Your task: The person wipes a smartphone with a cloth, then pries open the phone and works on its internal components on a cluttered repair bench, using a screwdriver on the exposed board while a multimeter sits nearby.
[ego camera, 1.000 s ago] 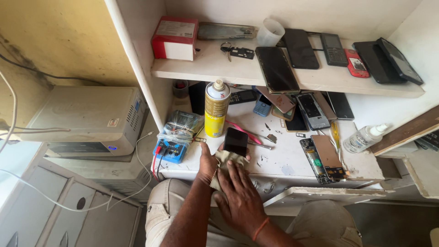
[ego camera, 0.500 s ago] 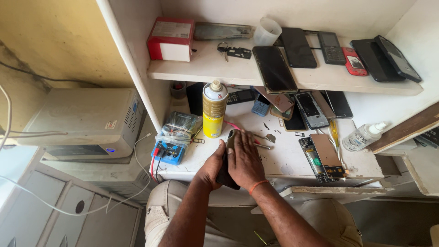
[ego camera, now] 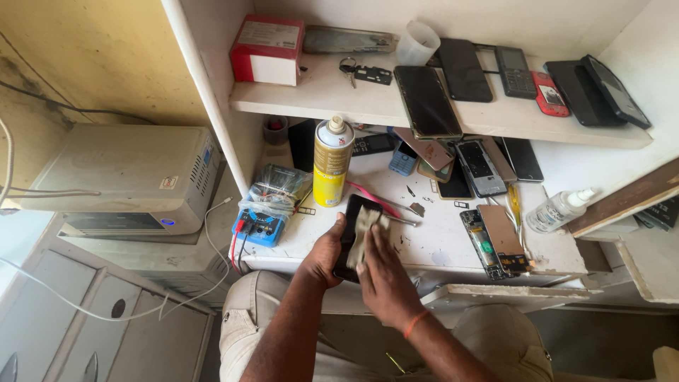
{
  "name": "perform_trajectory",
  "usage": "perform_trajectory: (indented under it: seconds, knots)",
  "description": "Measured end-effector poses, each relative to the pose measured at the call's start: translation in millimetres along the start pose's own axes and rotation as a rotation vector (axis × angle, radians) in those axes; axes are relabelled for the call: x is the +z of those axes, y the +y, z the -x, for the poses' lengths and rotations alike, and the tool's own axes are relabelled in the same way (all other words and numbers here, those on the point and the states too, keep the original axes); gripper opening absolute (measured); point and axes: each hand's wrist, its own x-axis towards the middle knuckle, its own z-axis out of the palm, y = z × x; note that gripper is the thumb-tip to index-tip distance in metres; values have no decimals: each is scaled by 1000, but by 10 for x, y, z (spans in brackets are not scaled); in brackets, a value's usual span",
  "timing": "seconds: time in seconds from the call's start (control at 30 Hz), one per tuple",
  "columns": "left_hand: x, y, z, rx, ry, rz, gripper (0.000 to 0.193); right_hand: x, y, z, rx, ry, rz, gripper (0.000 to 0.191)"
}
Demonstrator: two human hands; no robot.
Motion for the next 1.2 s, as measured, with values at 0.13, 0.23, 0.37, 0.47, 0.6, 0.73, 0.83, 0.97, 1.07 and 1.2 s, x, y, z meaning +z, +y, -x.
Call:
perform_trajectory:
  seconds: [0.13, 0.23, 0.37, 0.47, 0.6, 0.73, 0.83, 0.97, 1.07, 1.2]
  knots:
    - [11, -29, 7, 67, -151, 86, 70, -100, -126, 318, -71, -49, 30, 61]
    - [36, -13, 38, 102, -209, 93, 72, -173, -166, 433, -142, -85, 125, 62]
    - [77, 5, 91, 90, -137, 94, 70, -156, -259, 432, -151, -69, 150, 61]
    - [83, 14, 114, 138, -83, 34, 68, -88, -340, 334, -227, -48, 170, 61]
    - [59, 31, 96, 40, -466, 213, 74, -47, -383, 274, -318, -64, 130, 60]
    - [35, -21, 88, 99, -231, 187, 72, -158, -160, 198, -370, -41, 265, 53]
    - [31, -39, 76, 86, -164, 181, 73, -312, 61, 160, -318, 96, 197, 44]
    - [69, -37, 84, 63, -119, 162, 71, -305, 34, 97, -254, 130, -19, 28]
    - [108, -16, 112, 107, -163, 124, 70, -225, -118, 1, -194, 174, -173, 16]
    - [109, 25, 157, 124, -139, 76, 73, -113, -261, -149, -187, 268, -182, 13]
